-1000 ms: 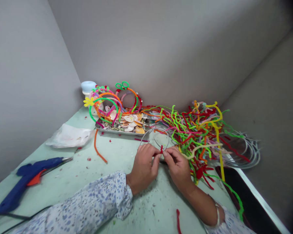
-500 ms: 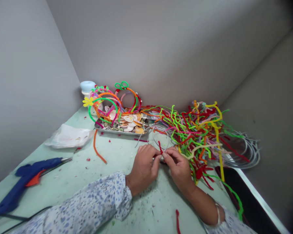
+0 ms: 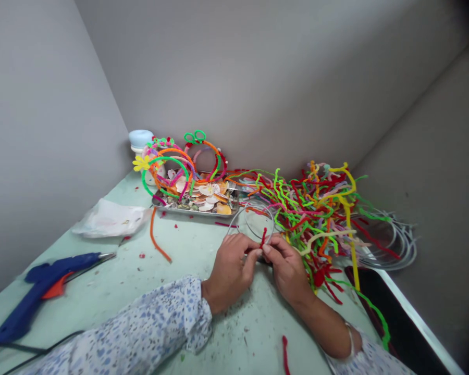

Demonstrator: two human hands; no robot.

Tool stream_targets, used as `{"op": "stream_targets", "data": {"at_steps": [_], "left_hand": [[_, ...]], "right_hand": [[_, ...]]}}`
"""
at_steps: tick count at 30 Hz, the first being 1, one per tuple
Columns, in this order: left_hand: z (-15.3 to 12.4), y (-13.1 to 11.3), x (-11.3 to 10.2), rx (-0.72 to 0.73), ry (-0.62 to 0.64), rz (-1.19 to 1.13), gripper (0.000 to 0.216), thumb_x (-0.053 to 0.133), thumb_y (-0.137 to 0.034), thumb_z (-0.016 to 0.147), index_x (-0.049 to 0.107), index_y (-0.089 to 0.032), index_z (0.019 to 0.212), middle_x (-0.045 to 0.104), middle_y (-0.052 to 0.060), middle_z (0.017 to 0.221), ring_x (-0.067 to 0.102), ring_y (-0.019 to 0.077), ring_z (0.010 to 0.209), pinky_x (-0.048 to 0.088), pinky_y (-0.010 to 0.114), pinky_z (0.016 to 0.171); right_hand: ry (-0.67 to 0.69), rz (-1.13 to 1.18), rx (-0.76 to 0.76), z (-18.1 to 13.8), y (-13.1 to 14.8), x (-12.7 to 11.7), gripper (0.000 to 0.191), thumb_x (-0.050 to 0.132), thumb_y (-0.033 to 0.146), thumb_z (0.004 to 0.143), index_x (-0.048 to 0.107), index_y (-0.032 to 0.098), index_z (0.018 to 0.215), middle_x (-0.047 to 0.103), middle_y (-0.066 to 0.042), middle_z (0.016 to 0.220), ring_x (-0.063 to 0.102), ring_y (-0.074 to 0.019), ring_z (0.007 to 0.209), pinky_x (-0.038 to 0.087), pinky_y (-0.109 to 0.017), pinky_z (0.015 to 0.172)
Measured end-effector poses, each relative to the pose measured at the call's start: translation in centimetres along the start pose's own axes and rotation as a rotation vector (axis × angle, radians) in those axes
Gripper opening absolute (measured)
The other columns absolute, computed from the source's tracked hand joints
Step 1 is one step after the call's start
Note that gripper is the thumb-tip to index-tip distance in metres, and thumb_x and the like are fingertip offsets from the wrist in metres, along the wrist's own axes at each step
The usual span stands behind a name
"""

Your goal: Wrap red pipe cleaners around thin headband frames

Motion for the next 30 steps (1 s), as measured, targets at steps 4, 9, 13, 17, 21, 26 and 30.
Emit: {"op": "stream_targets", "data": {"at_steps": [4, 9, 13, 17, 21, 26, 30], "left_hand": [[0.0, 0.2, 0.0, -0.025, -0.004, -0.016, 0.009, 0.053, -0.021, 0.089, 0.059, -0.02, 0.083, 0.063, 0.003, 0.081, 0.055, 0.0186, 0.08, 0.041, 0.034, 0.077], [0.1, 0.3, -0.2, -0.035, -0.017, -0.007, 0.008, 0.053, -0.019, 0.088, 0.059, -0.019, 0.083, 0.063, 0.003, 0.082, 0.056, 0.0181, 0.08, 0.041, 0.033, 0.076], [0.0, 0.3, -0.1, -0.039, -0.008, -0.005, 0.009, 0.052, -0.02, 0.089, 0.059, -0.019, 0.083, 0.063, 0.003, 0.081, 0.055, 0.0181, 0.08, 0.041, 0.033, 0.076], [0.0, 0.4, 0.0, -0.041, 0.005, -0.01, 0.008, 0.052, -0.02, 0.088, 0.058, -0.019, 0.083, 0.063, 0.003, 0.081, 0.055, 0.0185, 0.08, 0.04, 0.034, 0.076], [0.0, 0.3, 0.0, -0.033, 0.014, -0.015, 0.009, 0.052, -0.019, 0.088, 0.058, -0.019, 0.082, 0.063, 0.002, 0.08, 0.055, 0.0178, 0.079, 0.04, 0.034, 0.076], [0.0, 0.2, 0.1, -0.039, 0.022, -0.029, 0.009, 0.053, -0.019, 0.088, 0.058, -0.019, 0.081, 0.063, 0.002, 0.079, 0.055, 0.0172, 0.077, 0.039, 0.033, 0.075], [0.0, 0.3, 0.2, -0.046, 0.024, -0.034, 0.008, 0.053, -0.018, 0.088, 0.058, -0.019, 0.081, 0.062, 0.001, 0.079, 0.054, 0.0167, 0.077, 0.039, 0.032, 0.075]], "right_hand": [[0.022, 0.023, 0.013, 0.1, -0.1, 0.2, 0.018, 0.058, 0.032, 0.086, 0.054, 0.021, 0.073, 0.043, 0.003, 0.071, 0.042, -0.0141, 0.065, 0.037, -0.026, 0.061], [0.014, 0.05, 0.061, 0.0, -0.4, 0.3, 0.017, 0.059, 0.035, 0.086, 0.056, 0.021, 0.077, 0.045, 0.003, 0.069, 0.042, -0.0139, 0.063, 0.037, -0.026, 0.06], [0.005, 0.055, 0.086, 0.0, -0.6, 0.2, 0.019, 0.06, 0.037, 0.085, 0.056, 0.021, 0.076, 0.044, 0.004, 0.065, 0.041, -0.014, 0.061, 0.036, -0.026, 0.059], [0.003, 0.073, 0.1, 0.0, -1.1, 0.2, 0.022, 0.061, 0.04, 0.084, 0.055, 0.021, 0.074, 0.043, 0.005, 0.063, 0.04, -0.0139, 0.06, 0.035, -0.026, 0.057], [0.044, 0.096, 0.125, 0.1, -1.7, 0.5, 0.025, 0.058, 0.042, 0.086, 0.053, 0.021, 0.073, 0.041, 0.004, 0.064, 0.039, -0.014, 0.06, 0.036, -0.026, 0.057], [0.112, 0.142, 0.13, 0.3, -1.8, 0.9, 0.024, 0.056, 0.041, 0.087, 0.053, 0.021, 0.075, 0.042, 0.003, 0.068, 0.04, -0.0142, 0.064, 0.037, -0.026, 0.062], [0.134, 0.205, 0.141, 0.2, -2.0, 1.1, 0.02, 0.056, 0.039, 0.089, 0.055, 0.021, 0.079, 0.043, 0.003, 0.07, 0.04, -0.0139, 0.065, 0.036, -0.026, 0.064]]}}
Point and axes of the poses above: each hand's wrist, its own z-axis towards the middle knuckle, its own x-axis out of the palm, y = z × x, the point moved 8 cm from there along z, towards the middle knuckle
